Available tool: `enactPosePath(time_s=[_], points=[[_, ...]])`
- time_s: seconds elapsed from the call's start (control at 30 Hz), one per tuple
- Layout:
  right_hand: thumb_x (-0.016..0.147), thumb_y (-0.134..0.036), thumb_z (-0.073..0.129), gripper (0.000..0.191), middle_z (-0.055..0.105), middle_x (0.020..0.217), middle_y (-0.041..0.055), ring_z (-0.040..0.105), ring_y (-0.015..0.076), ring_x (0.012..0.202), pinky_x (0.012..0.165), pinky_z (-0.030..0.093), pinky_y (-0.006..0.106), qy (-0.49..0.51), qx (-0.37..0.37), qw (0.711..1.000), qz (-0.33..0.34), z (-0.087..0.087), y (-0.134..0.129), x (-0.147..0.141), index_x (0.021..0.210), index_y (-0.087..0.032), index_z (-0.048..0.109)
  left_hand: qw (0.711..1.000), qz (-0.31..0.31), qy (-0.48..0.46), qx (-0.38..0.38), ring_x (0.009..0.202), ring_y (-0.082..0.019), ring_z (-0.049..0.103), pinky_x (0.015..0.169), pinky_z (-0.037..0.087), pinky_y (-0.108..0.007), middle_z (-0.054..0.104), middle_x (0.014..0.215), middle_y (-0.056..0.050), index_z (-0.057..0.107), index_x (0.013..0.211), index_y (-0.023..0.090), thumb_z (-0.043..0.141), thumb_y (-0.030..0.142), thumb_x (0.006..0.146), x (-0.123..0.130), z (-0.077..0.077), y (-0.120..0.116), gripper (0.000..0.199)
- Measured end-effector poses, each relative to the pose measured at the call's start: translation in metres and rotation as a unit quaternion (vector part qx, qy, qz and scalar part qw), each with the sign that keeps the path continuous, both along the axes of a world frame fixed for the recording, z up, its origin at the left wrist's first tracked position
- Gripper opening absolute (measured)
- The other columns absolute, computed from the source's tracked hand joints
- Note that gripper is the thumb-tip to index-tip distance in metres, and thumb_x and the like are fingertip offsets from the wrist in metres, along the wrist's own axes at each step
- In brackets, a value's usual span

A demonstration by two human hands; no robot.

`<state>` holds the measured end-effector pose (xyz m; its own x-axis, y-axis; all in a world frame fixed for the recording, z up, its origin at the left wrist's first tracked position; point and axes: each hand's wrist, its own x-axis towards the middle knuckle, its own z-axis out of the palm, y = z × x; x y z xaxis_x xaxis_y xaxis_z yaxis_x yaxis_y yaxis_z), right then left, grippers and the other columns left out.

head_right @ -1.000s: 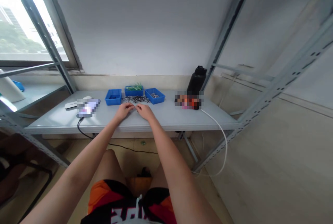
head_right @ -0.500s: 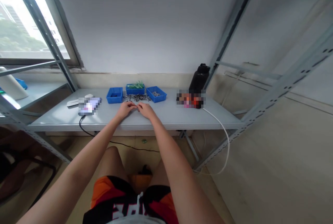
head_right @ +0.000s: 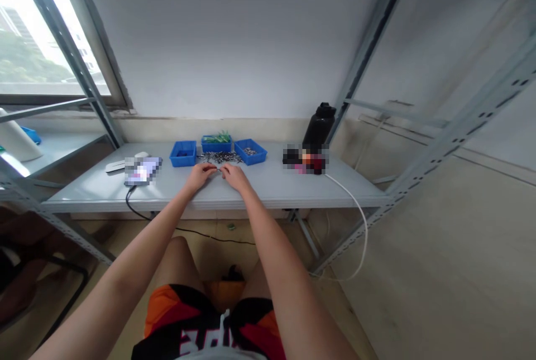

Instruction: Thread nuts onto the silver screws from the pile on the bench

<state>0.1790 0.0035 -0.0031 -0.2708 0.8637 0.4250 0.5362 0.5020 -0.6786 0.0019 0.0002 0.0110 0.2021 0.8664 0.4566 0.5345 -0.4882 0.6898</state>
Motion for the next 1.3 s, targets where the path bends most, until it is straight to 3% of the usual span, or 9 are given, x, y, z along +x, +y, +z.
enactPosePath(time_s=[0.2,0.33,0.53,1.0,1.3], points=[[0.092,-0.030,0.051,0.021,0.064,0.068,-0.0009,0.057,0.0139,0.067,0.068,0.037,0.024,-0.038,0.014,0.999,0.023,-0.0012,-0.0003,-0.0002,0.081,-0.020,0.067,0.998,-0.049,-0.040,0.004,0.086,-0.021,0.067,0.086,0.051,-0.034,0.073,0.088,-0.008,0.069,0.084,0.016,0.063,0.030,0.079,0.0021,0.0017,-0.0019,0.016],[0.093,-0.036,0.048,0.028,0.065,0.067,0.0004,0.057,0.0145,0.067,0.066,0.037,0.024,-0.023,0.023,0.999,0.004,-0.0020,-0.0002,-0.0008,0.080,-0.020,0.066,0.996,-0.027,-0.087,-0.017,0.085,-0.020,0.066,0.080,0.052,-0.033,0.072,0.086,-0.007,0.064,0.084,0.017,0.064,0.032,0.079,0.0037,0.0004,-0.0029,0.016],[0.093,-0.040,0.046,0.032,0.066,0.068,0.0020,0.058,0.0161,0.069,0.066,0.038,0.025,-0.016,0.033,0.999,-0.014,-0.0033,0.0001,-0.0016,0.078,-0.020,0.066,0.999,-0.001,-0.041,-0.021,0.075,-0.018,0.064,0.074,0.051,-0.030,0.071,0.077,-0.005,0.065,0.078,0.016,0.067,0.035,0.076,0.0015,0.0001,-0.0025,0.019],[0.086,-0.045,0.055,0.030,0.066,0.070,0.0013,0.057,0.0153,0.067,0.064,0.037,0.025,-0.006,0.017,1.000,-0.003,0.0005,-0.0041,-0.0017,0.079,-0.019,0.070,0.999,-0.026,0.001,-0.025,0.073,-0.018,0.063,0.072,0.050,-0.029,0.071,0.074,-0.004,0.069,0.077,0.014,0.064,0.022,0.071,0.0014,-0.0050,0.0021,0.011],[0.084,-0.034,0.055,0.022,0.066,0.070,0.0017,0.057,0.0153,0.067,0.065,0.039,0.025,-0.011,0.028,0.999,-0.010,-0.0027,-0.0007,-0.0019,0.080,-0.019,0.070,0.999,-0.032,0.016,-0.017,0.082,-0.020,0.066,0.081,0.050,-0.030,0.073,0.081,-0.006,0.070,0.080,0.016,0.064,0.023,0.071,-0.0010,-0.0066,0.0035,0.014]])
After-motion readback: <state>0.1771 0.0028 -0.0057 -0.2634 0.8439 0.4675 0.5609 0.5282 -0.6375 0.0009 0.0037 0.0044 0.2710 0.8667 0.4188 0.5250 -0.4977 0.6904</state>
